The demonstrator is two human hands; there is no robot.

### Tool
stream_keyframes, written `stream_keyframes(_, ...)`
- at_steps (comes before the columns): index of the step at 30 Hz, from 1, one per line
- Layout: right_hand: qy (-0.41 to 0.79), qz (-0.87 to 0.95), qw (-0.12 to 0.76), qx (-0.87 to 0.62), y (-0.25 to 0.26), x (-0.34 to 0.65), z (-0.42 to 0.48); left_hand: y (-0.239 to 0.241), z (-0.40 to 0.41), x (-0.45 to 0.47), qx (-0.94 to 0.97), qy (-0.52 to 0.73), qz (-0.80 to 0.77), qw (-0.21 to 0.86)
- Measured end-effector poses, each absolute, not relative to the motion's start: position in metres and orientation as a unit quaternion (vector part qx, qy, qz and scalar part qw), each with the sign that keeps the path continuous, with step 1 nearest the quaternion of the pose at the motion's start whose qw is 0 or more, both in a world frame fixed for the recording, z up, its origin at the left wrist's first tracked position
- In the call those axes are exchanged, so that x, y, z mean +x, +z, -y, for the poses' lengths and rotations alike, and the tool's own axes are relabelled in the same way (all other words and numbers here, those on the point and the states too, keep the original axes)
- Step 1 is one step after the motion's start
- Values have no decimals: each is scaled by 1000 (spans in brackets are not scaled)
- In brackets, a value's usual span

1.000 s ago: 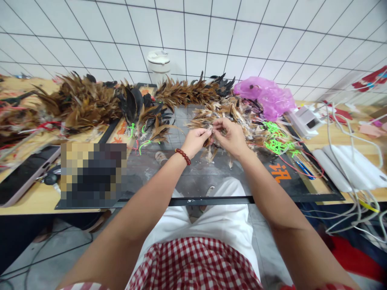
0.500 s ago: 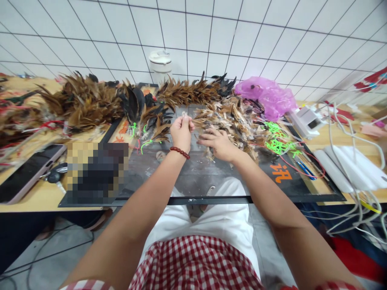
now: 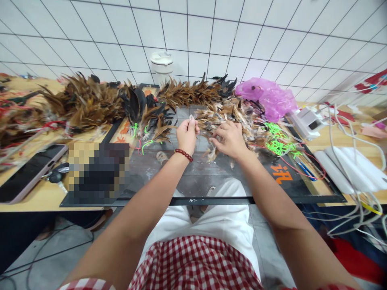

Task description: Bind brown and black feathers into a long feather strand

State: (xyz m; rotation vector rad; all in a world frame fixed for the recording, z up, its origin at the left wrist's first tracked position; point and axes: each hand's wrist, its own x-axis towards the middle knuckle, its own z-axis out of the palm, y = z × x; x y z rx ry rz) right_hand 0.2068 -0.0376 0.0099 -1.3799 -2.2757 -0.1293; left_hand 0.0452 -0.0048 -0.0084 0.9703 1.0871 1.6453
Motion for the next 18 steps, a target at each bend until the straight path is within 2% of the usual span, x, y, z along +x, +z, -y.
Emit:
stream_keyframes(9,22,843,153,-515,1,197,37,-14,10,53,419,636,-431,484)
stream_keyframes(18,42,816,249,-519,6,200,33,-12,12,54,419,628,-434,492)
